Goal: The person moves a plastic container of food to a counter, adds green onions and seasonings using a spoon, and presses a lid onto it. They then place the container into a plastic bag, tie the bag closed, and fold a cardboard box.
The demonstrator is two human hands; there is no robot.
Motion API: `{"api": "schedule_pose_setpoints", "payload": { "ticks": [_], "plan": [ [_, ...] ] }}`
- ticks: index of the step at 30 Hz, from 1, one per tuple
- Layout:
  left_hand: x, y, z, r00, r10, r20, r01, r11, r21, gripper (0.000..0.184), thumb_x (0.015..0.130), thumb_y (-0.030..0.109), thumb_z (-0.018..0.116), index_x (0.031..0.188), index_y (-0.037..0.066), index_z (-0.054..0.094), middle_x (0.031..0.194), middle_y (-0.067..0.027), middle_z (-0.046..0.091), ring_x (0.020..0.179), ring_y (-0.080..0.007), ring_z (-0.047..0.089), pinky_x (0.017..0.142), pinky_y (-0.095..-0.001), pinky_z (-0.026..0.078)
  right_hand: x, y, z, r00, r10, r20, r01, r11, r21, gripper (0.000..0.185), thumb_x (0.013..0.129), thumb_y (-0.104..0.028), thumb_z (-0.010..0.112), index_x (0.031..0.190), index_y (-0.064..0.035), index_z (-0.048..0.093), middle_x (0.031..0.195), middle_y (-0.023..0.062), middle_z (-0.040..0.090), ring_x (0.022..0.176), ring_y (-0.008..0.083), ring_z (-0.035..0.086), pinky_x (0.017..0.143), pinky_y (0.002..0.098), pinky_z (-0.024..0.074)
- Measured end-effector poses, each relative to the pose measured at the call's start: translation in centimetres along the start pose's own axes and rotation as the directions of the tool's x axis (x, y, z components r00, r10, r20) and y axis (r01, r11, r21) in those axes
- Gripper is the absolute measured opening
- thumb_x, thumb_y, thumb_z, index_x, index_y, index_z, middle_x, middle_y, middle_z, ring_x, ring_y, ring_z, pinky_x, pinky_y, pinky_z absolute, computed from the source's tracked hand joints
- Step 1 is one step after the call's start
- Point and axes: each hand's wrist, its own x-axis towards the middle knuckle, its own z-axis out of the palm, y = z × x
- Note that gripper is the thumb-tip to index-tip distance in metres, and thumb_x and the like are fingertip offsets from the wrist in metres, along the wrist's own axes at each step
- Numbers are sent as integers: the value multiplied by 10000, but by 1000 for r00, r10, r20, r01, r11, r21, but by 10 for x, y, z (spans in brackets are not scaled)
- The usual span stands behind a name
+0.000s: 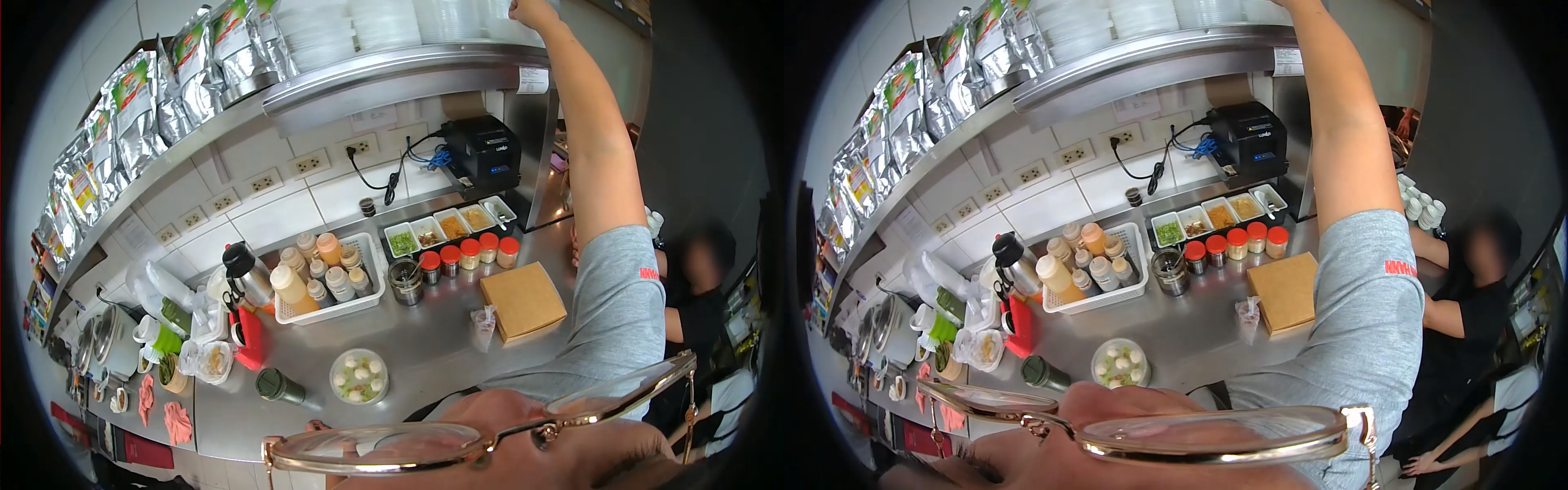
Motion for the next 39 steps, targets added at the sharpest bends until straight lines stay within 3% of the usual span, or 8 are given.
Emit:
{"api": "schedule_pose_setpoints", "payload": {
  "ticks": [3, 5, 9, 12, 16, 26, 32, 39],
  "plan": [
    [-2, 14, -4, 997, 5, -83, -6, 1000, -5, 315, 922, 344, 574, 987, 40, 624, 893, -227, 646, 855, -410, 615, 766, -492, 476, -2, -4, -14, 985, -153, 82, 152, 988, 17, 186, 733, -176, 658, 805, -33, 751, 844, 212, 710, 821, 387, 689, 750, 472, 547],
    [6, 51, -30, 999, -18, 32, 22, 993, -114, 306, 914, 341, 582, 997, 50, 623, 926, -227, 649, 872, -402, 617, 783, -493, 475, -4, -5, -21, 945, -288, 155, 279, 957, 82, 192, 724, -182, 660, 816, -42, 754, 846, 198, 714, 805, 379, 688, 751, 468, 545],
    [6, -14, -10, 991, -25, 133, 17, 998, 66, 291, 903, 329, 597, 1011, 60, 618, 932, -212, 652, 883, -402, 618, 789, -488, 476, -10, -7, -30, 932, -331, 146, 308, 938, 159, 178, 724, -166, 648, 794, -38, 749, 827, 200, 711, 791, 376, 689, 756, 472, 541],
    [9, -34, -8, 974, -36, 224, 4, 990, 143, 281, 891, 322, 612, 1014, 69, 615, 930, -200, 652, 882, -399, 617, 786, -482, 477, -10, -10, -37, 899, -401, 178, 405, 914, 10, 192, 729, -129, 628, 850, -41, 748, 865, 207, 712, 835, 378, 687, 777, 471, 536],
    [36, 102, -81, 855, -118, 505, 35, 985, 171, 268, 868, 319, 639, 1000, 86, 611, 913, -185, 643, 859, -389, 612, 765, -465, 478, -18, -14, -47, 887, -418, 199, 426, 905, 2, 292, 766, -87, 583, 1031, -50, 700, 951, 226, 699, 929, 411, 663, 814, 480, 523],
    [26, 66, -61, 928, -15, 373, -74, 972, 225, 231, 854, 261, 643, 999, 83, 619, 901, -186, 635, 829, -391, 613, 736, -480, 476, -37, -25, -68, 954, -258, 153, 249, 965, 78, 324, 864, -23, 495, 1114, -113, 680, 981, 225, 696, 959, 400, 663, 837, 481, 516],
    [24, 61, -58, 929, 57, 365, -167, 946, 279, 201, 937, 260, 570, 957, 67, 622, 896, -206, 632, 826, -417, 613, 708, -499, 478, -35, -18, -57, 929, -359, 95, 355, 933, 53, 319, 849, 14, 518, 1059, -117, 719, 1026, 204, 704, 987, 365, 669, 865, 453, 520],
    [25, 71, -62, 908, -13, 418, -135, 937, 322, 240, 986, 269, 509, 961, 58, 620, 869, -216, 624, 785, -426, 604, 683, -519, 470, -39, -8, -43, 896, -444, -2, 444, 896, -1, 344, 818, 51, 523, 1056, -100, 720, 1025, 186, 694, 992, 367, 660, 876, 448, 519]
  ]
}}
